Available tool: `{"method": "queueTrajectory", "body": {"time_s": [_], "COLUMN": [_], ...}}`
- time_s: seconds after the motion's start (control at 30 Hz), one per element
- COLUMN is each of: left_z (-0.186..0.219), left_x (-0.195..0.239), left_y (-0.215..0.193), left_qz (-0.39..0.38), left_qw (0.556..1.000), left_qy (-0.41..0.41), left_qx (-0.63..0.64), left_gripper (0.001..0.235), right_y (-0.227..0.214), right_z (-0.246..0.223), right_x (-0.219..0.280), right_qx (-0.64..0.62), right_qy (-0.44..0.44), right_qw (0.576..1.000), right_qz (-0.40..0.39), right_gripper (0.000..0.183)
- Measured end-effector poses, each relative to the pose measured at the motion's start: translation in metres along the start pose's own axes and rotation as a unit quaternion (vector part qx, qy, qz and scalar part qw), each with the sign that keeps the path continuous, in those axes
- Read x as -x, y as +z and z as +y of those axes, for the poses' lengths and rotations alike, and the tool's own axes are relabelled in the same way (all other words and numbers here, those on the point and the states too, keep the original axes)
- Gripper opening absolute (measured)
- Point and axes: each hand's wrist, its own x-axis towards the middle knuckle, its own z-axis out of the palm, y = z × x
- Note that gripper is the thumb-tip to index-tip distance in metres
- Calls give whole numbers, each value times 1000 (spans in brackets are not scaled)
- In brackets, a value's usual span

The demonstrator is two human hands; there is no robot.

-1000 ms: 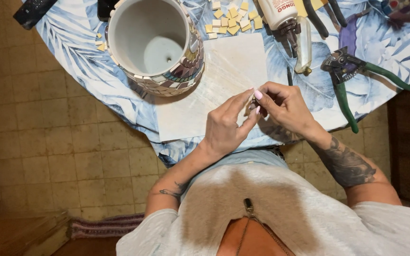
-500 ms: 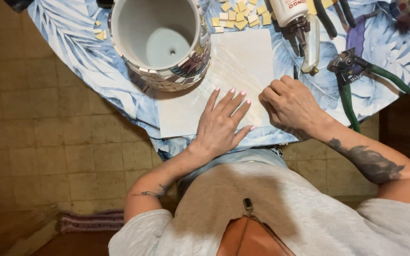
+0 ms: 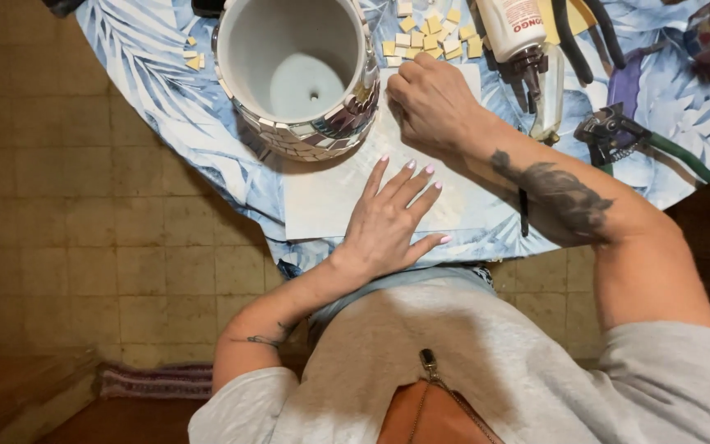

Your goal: Applying small mosaic tiles to a ceramic pot using adhesive.

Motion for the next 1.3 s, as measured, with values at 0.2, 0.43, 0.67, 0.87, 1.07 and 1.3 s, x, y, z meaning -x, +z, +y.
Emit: {"method": "queueTrajectory", "body": {"time_s": [0.2,0.43,0.67,0.87,1.07,1.3], "left_z": [-1,-3,0,-1,1,1], "left_x": [-1,-1,-2,-2,-2,-3], "left_y": [2,1,2,6,4,2], "left_qz": [10,12,-2,51,39,39], "left_qw": [1000,999,1000,995,996,995], "left_qy": [-1,4,2,-3,-9,-7], "left_qx": [13,38,20,89,80,90], "left_gripper": [57,59,59,58,59,59], "right_y": [-50,-37,-17,-25,-5,-12], "right_z": [-19,-20,-8,-14,-8,-2], "right_x": [85,63,28,115,43,47], "right_qx": [-50,-67,-4,2,-11,-31], "right_qy": [-36,-25,-6,4,-1,-35], "right_qw": [998,995,999,996,992,993], "right_qz": [30,73,38,84,127,112], "right_gripper": [12,13,20,13,15,12]}}
